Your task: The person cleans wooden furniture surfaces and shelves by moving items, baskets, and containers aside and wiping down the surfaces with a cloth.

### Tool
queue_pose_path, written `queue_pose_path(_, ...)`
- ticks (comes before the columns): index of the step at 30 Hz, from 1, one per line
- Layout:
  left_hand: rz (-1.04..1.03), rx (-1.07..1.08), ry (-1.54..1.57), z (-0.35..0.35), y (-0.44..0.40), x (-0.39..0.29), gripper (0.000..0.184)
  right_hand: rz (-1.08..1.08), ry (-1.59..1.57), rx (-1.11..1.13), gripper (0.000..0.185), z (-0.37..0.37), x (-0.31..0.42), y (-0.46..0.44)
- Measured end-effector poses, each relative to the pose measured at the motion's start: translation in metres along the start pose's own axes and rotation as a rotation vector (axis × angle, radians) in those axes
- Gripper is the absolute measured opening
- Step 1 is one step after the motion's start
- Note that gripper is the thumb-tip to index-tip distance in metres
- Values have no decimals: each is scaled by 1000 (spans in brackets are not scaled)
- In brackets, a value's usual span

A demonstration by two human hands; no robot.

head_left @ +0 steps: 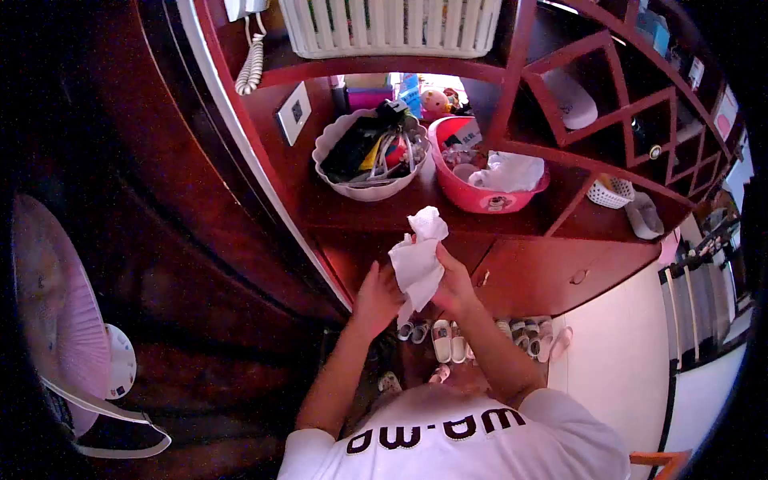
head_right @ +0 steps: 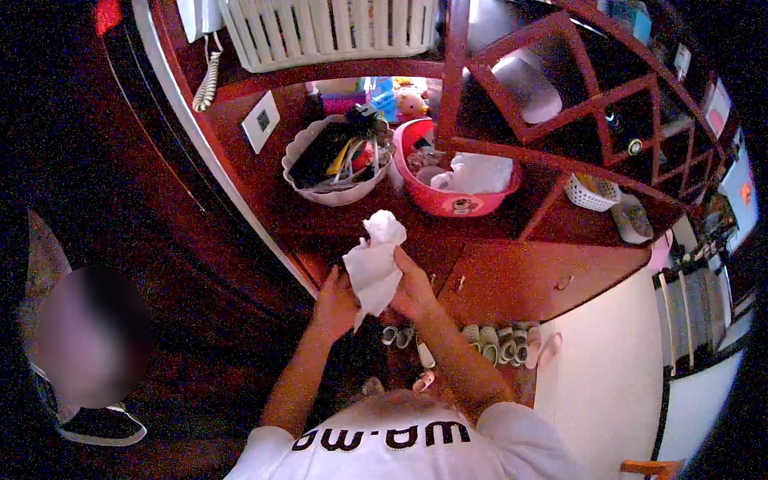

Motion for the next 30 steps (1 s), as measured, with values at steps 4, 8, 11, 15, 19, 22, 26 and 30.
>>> queue_pose_path(4,247,126,109,-26,10,46,60,-14,-323,70,49,9,7,20)
queue_pose_path(8,297,239,-89,-26,11,66,62,88,-232,9,46,23,26,36)
queue_pose_path(11,274,245,-210,-35,14,58,53,101,-299,79,45,22,33,45)
queue_pose_path(15,42,276,-589,-61,29,1,36,214,-216,8,46,38,51,62)
queue_pose_path(19,-303,11,-858,-49,26,-61,27,208,-273,-137,49,77,32,67)
queue_pose_path(22,-550,-54,-1141,-45,31,-92,32,214,-354,-16,62,47,24,73)
queue_pose_path(26,-729,-279,-1575,-72,55,-129,32,195,-246,2,65,33,22,79)
queue_pose_path(30,-889,145,-1743,-108,48,-65,27,59,-225,-28,71,35,-13,70)
Point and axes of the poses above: each hand's wrist, its own y-axis away from the middle knuckle, its own z-axis out of the back of the hand, x = y × z, the point moved 10 cm from there along -y, towards the middle knuckle, and after that the axes turned 6 degrees about -z, right-handed, at the moved point
